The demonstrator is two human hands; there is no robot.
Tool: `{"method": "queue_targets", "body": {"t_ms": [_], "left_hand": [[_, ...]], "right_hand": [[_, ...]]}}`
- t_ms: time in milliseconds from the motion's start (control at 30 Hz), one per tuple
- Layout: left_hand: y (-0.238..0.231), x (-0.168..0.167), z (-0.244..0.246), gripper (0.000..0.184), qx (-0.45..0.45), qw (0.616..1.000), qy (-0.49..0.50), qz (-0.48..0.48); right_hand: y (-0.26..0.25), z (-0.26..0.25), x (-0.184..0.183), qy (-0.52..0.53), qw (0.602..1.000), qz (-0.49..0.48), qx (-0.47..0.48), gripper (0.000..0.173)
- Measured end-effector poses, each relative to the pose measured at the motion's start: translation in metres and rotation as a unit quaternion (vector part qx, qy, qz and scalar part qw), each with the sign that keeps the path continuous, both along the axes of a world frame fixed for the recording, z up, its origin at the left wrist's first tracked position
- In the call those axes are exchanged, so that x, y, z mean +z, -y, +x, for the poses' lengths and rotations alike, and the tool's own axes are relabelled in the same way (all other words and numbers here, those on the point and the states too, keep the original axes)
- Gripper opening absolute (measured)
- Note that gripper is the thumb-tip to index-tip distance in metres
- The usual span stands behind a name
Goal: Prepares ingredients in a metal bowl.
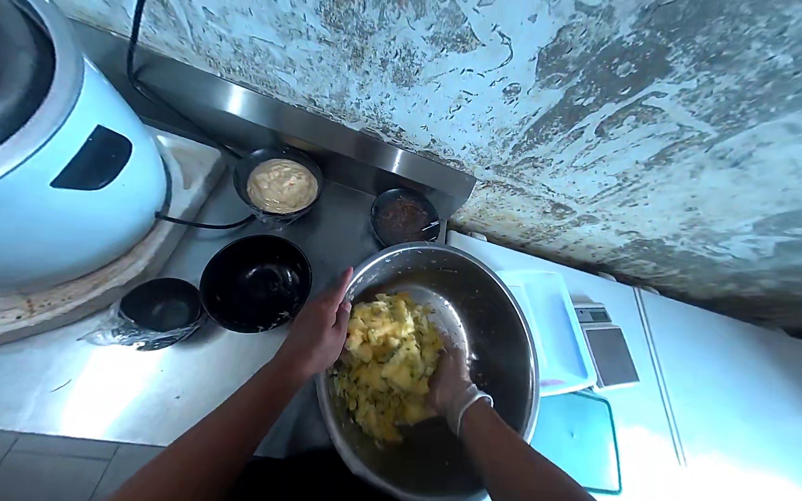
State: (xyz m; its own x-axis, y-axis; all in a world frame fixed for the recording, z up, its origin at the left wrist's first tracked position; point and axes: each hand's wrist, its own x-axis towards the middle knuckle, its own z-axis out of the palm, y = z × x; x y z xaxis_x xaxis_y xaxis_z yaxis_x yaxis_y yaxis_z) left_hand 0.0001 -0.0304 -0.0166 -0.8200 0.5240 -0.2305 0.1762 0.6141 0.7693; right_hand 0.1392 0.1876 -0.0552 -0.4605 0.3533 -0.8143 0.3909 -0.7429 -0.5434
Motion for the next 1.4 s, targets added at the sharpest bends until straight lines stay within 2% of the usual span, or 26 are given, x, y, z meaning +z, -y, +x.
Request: {"method": "queue_targets", "body": {"t_ms": [67, 133, 167, 200, 233, 300, 333, 367, 400, 433, 500, 567, 633, 700, 767, 833, 867, 933, 1000, 1067, 1133, 1200, 1233, 1267, 1333, 1400], "left_hand": [[0.005, -0.006, 0.0, 0.055, -0.003, 1.0, -0.009, 0.022], [0.011, -0.017, 0.001, 0.055, -0.007, 0.998, -0.033, 0.054], [0.012, -0.022, 0.002, 0.055, -0.004, 0.997, -0.043, 0.07], [0.012, -0.025, 0.003, 0.055, 0.0, 0.995, -0.053, 0.08], [0.01, -0.027, 0.004, 0.055, 0.006, 0.994, -0.063, 0.086], [0.007, -0.025, 0.006, 0.055, 0.024, 0.994, -0.066, 0.082], [0.006, -0.024, 0.008, 0.056, 0.028, 0.995, -0.06, 0.075], [0.006, -0.021, 0.009, 0.056, 0.028, 0.996, -0.052, 0.066], [0.006, -0.019, 0.008, 0.056, 0.023, 0.997, -0.045, 0.058], [0.006, -0.016, 0.006, 0.055, 0.02, 0.998, -0.038, 0.051], [0.006, -0.015, 0.004, 0.055, 0.017, 0.998, -0.025, 0.051], [0.006, -0.016, 0.005, 0.055, 0.015, 0.998, -0.02, 0.06], [0.006, -0.017, 0.006, 0.056, 0.014, 0.998, -0.016, 0.061], [0.006, -0.014, 0.004, 0.057, 0.014, 0.998, 0.005, 0.053], [0.005, -0.011, 0.004, 0.057, 0.016, 0.999, 0.025, 0.041], [0.006, -0.009, 0.004, 0.056, 0.02, 0.999, 0.035, 0.036], [0.008, -0.01, 0.004, 0.056, 0.022, 0.999, 0.032, 0.038], [0.011, -0.016, 0.004, 0.055, 0.022, 0.998, 0.008, 0.051], [0.011, -0.018, 0.004, 0.056, 0.017, 0.998, -0.01, 0.058], [0.007, -0.013, 0.005, 0.055, 0.017, 0.999, -0.001, 0.047], [0.003, -0.007, 0.004, 0.055, 0.017, 0.999, 0.003, 0.041], [0.005, -0.008, 0.005, 0.055, 0.013, 0.999, -0.001, 0.033], [0.006, -0.009, 0.005, 0.055, 0.008, 1.0, -0.003, 0.028], [0.006, -0.011, 0.005, 0.055, 0.006, 1.0, -0.007, 0.027], [0.005, -0.012, 0.006, 0.055, 0.005, 0.999, -0.01, 0.03], [0.006, -0.011, 0.005, 0.056, -0.001, 1.0, 0.001, 0.028]], "right_hand": [[0.005, -0.022, 0.022, -0.029, 0.996, 0.073, 0.049, 0.04], [0.012, -0.039, 0.052, -0.017, 0.958, 0.237, 0.16, 0.035], [0.021, -0.044, 0.061, -0.009, 0.913, 0.336, 0.232, 0.032], [0.031, -0.046, 0.064, 0.006, 0.844, 0.428, 0.324, 0.036], [0.043, -0.045, 0.063, 0.041, 0.752, 0.502, 0.426, 0.047], [0.067, -0.029, 0.042, 0.06, 0.596, 0.552, 0.58, 0.066], [0.074, -0.015, 0.03, 0.041, 0.555, 0.544, 0.628, 0.072], [0.074, -0.003, 0.029, 0.021, 0.543, 0.514, 0.664, 0.077], [0.067, 0.001, 0.036, 0.002, 0.556, 0.465, 0.688, 0.077], [0.052, 0.0, 0.05, -0.018, 0.594, 0.413, 0.69, 0.068], [0.015, -0.012, 0.073, -0.057, 0.719, 0.368, 0.586, 0.041], [-0.027, -0.031, 0.073, -0.08, 0.797, 0.375, 0.467, 0.034], [-0.06, -0.057, 0.047, -0.118, 0.862, 0.331, 0.367, 0.033], [-0.074, -0.086, 0.008, -0.123, 0.915, 0.236, 0.304, 0.044], [-0.057, -0.11, -0.017, -0.085, 0.924, 0.214, 0.305, 0.047], [-0.022, -0.118, -0.008, -0.094, 0.867, 0.263, 0.412, 0.047], [-0.005, -0.115, 0.005, -0.112, 0.809, 0.315, 0.484, 0.045], [0.02, -0.094, 0.028, -0.142, 0.656, 0.44, 0.596, 0.046], [0.029, -0.055, 0.028, -0.142, 0.548, 0.535, 0.627, 0.047], [0.019, -0.022, 0.017, -0.076, 0.489, 0.581, 0.646, 0.053], [0.001, -0.011, 0.03, 0.009, 0.483, 0.536, 0.692, 0.058], [-0.018, -0.01, 0.052, 0.019, 0.52, 0.461, 0.719, 0.062], [-0.029, -0.011, 0.064, -0.001, 0.573, 0.421, 0.703, 0.061], [-0.042, -0.015, 0.076, -0.035, 0.654, 0.375, 0.656, 0.055], [-0.071, -0.025, 0.069, -0.105, 0.804, 0.299, 0.503, 0.039], [-0.096, -0.045, 0.026, -0.124, 0.873, 0.233, 0.41, 0.037]]}}
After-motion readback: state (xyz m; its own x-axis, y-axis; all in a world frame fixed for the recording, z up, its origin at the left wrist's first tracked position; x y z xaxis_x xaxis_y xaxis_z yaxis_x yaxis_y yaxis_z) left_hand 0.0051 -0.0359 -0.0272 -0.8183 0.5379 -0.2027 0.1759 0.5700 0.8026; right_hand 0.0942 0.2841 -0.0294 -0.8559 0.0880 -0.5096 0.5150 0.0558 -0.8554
